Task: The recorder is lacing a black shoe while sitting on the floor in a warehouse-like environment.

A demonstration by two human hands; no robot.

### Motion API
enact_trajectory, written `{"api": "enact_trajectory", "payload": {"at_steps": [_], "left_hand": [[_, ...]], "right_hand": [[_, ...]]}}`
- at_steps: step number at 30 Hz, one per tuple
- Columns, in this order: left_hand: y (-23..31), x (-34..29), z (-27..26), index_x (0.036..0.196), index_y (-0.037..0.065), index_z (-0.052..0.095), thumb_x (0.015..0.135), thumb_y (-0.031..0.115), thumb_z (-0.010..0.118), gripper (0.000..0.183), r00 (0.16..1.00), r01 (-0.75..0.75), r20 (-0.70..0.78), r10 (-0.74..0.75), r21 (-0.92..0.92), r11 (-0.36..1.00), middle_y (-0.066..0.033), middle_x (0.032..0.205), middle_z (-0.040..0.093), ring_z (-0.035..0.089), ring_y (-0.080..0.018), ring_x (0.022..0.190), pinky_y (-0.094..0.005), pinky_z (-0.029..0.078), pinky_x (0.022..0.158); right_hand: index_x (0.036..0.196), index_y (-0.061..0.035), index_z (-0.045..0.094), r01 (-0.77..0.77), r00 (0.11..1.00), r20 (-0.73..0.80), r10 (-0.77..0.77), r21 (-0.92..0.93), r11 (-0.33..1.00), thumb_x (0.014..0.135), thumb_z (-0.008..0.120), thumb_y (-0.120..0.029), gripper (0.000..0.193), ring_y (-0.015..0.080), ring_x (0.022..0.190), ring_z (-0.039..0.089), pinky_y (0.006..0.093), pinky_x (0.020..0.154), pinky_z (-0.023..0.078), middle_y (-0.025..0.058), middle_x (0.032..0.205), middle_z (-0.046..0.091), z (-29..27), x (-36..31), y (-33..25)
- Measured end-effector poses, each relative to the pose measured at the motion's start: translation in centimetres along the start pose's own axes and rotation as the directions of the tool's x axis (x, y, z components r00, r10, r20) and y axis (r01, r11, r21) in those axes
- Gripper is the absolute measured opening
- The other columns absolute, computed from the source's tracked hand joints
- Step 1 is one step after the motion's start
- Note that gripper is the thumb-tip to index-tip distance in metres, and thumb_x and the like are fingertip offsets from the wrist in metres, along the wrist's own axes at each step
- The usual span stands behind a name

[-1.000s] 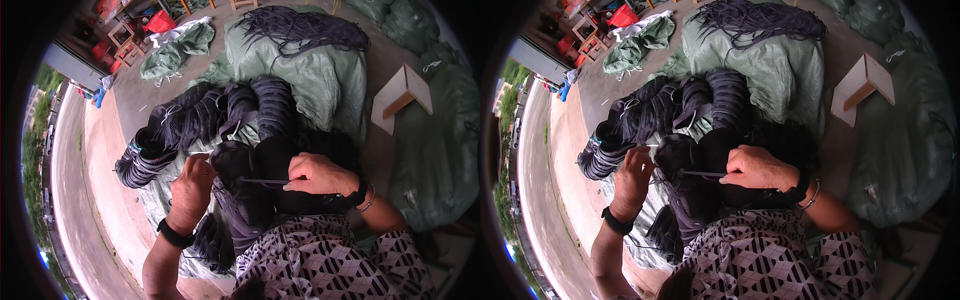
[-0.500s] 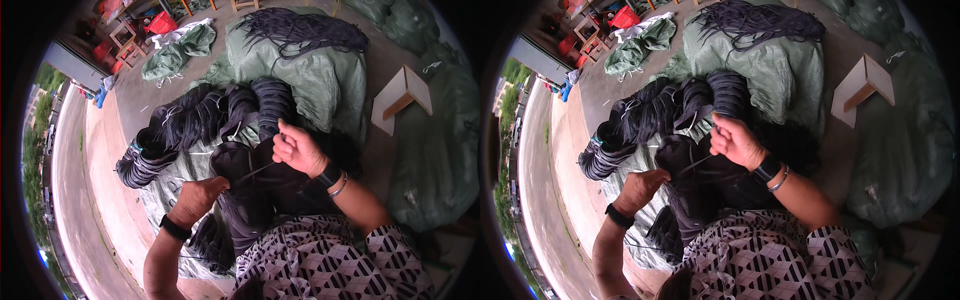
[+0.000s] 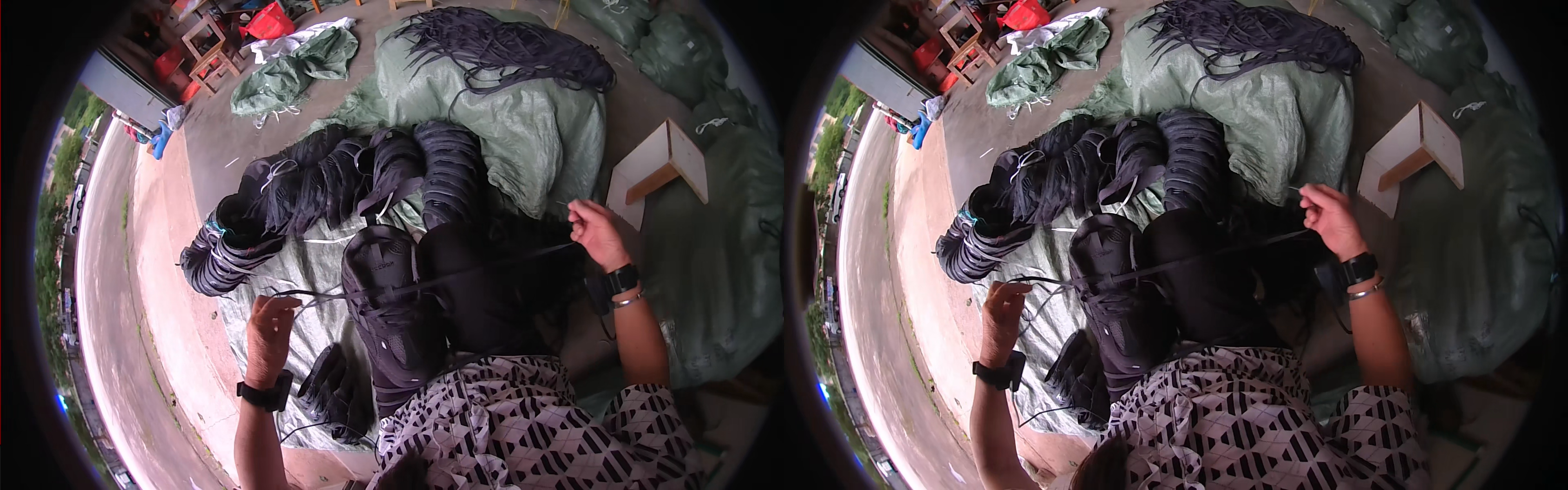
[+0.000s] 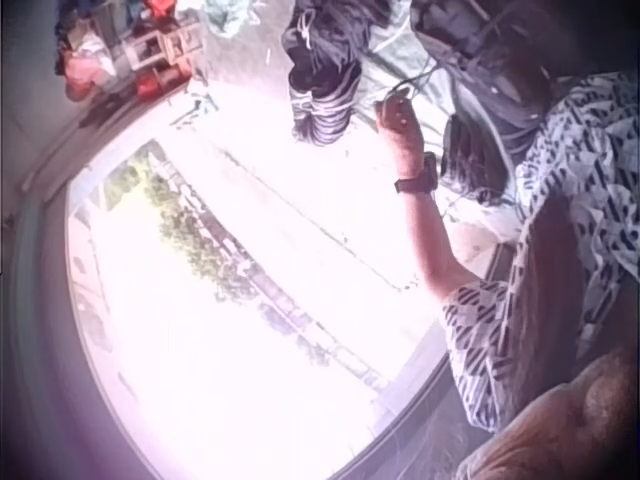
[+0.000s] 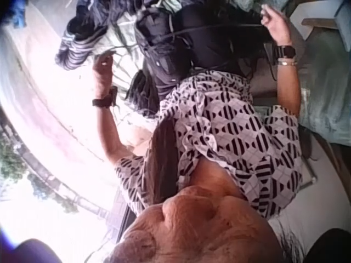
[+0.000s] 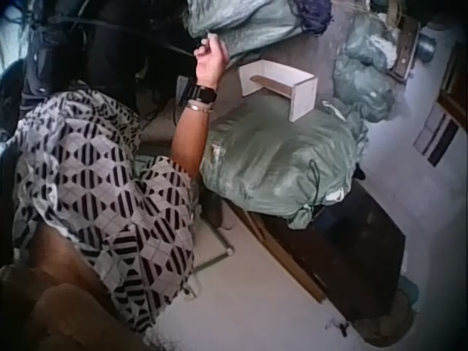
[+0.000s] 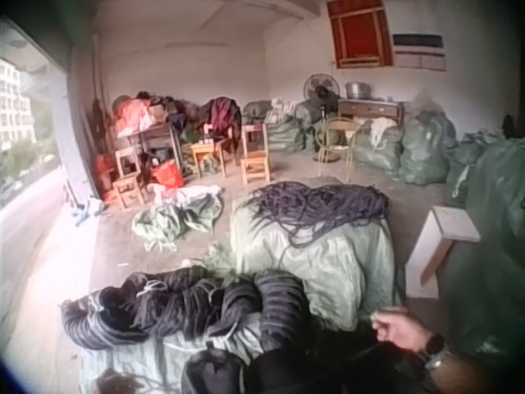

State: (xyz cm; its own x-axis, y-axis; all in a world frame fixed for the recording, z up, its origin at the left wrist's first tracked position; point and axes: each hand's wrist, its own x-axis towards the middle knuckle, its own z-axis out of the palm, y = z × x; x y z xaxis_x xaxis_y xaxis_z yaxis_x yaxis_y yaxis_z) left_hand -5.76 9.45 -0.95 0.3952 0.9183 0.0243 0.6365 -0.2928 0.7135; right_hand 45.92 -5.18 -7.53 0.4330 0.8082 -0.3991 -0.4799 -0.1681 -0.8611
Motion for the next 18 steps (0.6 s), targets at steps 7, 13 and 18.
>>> {"api": "enact_trajectory", "payload": {"at_steps": [7,13,18], "left_hand": [[7.8,-1.1,7.4,0.094,0.013,0.067,0.063,0.011,0.079,0.034,0.890,-0.439,0.029,0.455,0.327,0.837,-0.0046,0.080,0.050,0.051,-0.0228,0.072,-0.0331,0.046,0.059],[8.3,0.7,8.4,0.079,0.013,0.064,0.064,0.020,0.076,0.021,0.849,-0.494,0.090,0.521,0.482,0.723,-0.0022,0.079,0.051,0.053,-0.0230,0.072,-0.0348,0.047,0.057],[7.0,1.4,6.8,0.066,0.008,0.060,0.070,0.027,0.076,0.026,0.922,-0.386,0.131,0.364,0.298,0.873,-0.0045,0.071,0.049,0.051,-0.0244,0.069,-0.0357,0.044,0.057]], "right_hand": [[0.101,-0.0024,0.064,0.326,0.880,0.467,-0.082,-0.471,0.820,0.086,0.063,-0.006,0.015,0.0041,0.064,0.055,0.0186,0.055,0.044,-0.0006,0.082,0.063,14.9,-3.8,2.6],[0.093,-0.0015,0.061,0.722,0.661,0.700,-0.270,-0.496,0.482,0.079,0.066,-0.002,0.015,0.0245,0.079,0.064,0.0316,0.071,0.051,0.0101,0.086,0.063,18.2,-4.4,4.9],[0.089,-0.0036,0.061,0.710,0.683,0.696,-0.222,-0.563,0.423,0.079,0.067,-0.008,0.013,0.0260,0.075,0.064,0.0318,0.067,0.050,0.0090,0.082,0.064,18.9,-4.6,4.6]]}}
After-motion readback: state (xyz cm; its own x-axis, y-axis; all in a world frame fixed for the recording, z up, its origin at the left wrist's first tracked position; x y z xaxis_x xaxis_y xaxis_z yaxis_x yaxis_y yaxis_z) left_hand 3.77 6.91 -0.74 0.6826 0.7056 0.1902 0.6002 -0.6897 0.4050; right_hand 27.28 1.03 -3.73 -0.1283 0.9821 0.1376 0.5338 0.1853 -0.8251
